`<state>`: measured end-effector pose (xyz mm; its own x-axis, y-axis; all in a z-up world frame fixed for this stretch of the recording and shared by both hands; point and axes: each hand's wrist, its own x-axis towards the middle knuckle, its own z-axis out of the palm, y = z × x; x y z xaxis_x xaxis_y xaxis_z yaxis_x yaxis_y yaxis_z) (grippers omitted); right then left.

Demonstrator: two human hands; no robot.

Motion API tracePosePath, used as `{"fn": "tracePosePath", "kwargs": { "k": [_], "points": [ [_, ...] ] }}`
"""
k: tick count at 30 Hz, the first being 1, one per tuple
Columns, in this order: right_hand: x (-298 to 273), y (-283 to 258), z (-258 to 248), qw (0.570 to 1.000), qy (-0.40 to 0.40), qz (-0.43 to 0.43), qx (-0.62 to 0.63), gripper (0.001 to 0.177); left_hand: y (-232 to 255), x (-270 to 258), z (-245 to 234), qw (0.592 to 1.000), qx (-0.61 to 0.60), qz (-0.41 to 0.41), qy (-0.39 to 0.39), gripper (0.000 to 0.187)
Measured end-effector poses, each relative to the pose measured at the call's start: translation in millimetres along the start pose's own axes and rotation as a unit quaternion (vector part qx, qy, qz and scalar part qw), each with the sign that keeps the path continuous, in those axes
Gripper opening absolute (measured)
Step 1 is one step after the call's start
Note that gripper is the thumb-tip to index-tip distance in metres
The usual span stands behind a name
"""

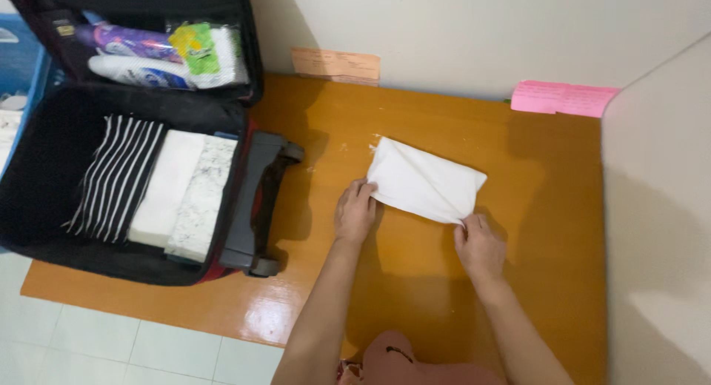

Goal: The person folds a white shirt on a table and places it into an open suitcase.

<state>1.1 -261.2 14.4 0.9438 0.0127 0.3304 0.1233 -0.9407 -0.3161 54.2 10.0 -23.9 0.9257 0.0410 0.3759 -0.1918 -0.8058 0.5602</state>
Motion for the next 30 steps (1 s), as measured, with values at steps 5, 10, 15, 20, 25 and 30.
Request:
{"fn": "tracePosePath", "kwargs": {
  "k": [5, 10, 15, 20, 25, 30],
  "points": [
    [-9, -57, 2, 0.995, -0.094, 0.001, 0.028, 0.023, -5, 3, 3, 0.996, -0.041, -0.077, -0.034, 0.018],
    [7, -97, 26, 0.971, 0.033, -0.207, 0.113, 0.041, 14, 7, -21, 0.996, -0.075, -0.041, -0.01, 0.016],
    [45, -86, 69, 0.987, -0.016, -0.138, 0.076, 0.038, 33, 16, -42, 0.995, -0.095, 0.014, 0.017, 0.015],
    [93, -80, 94, 0.994, -0.079, -0.009, 0.079, 0.032, 37, 15, -49, 0.993, -0.1, 0.056, 0.017, 0.012],
    [117, -87, 98, 0.984, -0.169, 0.003, -0.064, 0.026, 31, 11, -44, 0.995, -0.09, 0.03, 0.009, 0.011],
    [123, -91, 92, 0.977, -0.198, 0.056, -0.058, 0.028, 31, 5, -40, 0.995, -0.101, -0.028, 0.004, 0.014]
  ]
}}
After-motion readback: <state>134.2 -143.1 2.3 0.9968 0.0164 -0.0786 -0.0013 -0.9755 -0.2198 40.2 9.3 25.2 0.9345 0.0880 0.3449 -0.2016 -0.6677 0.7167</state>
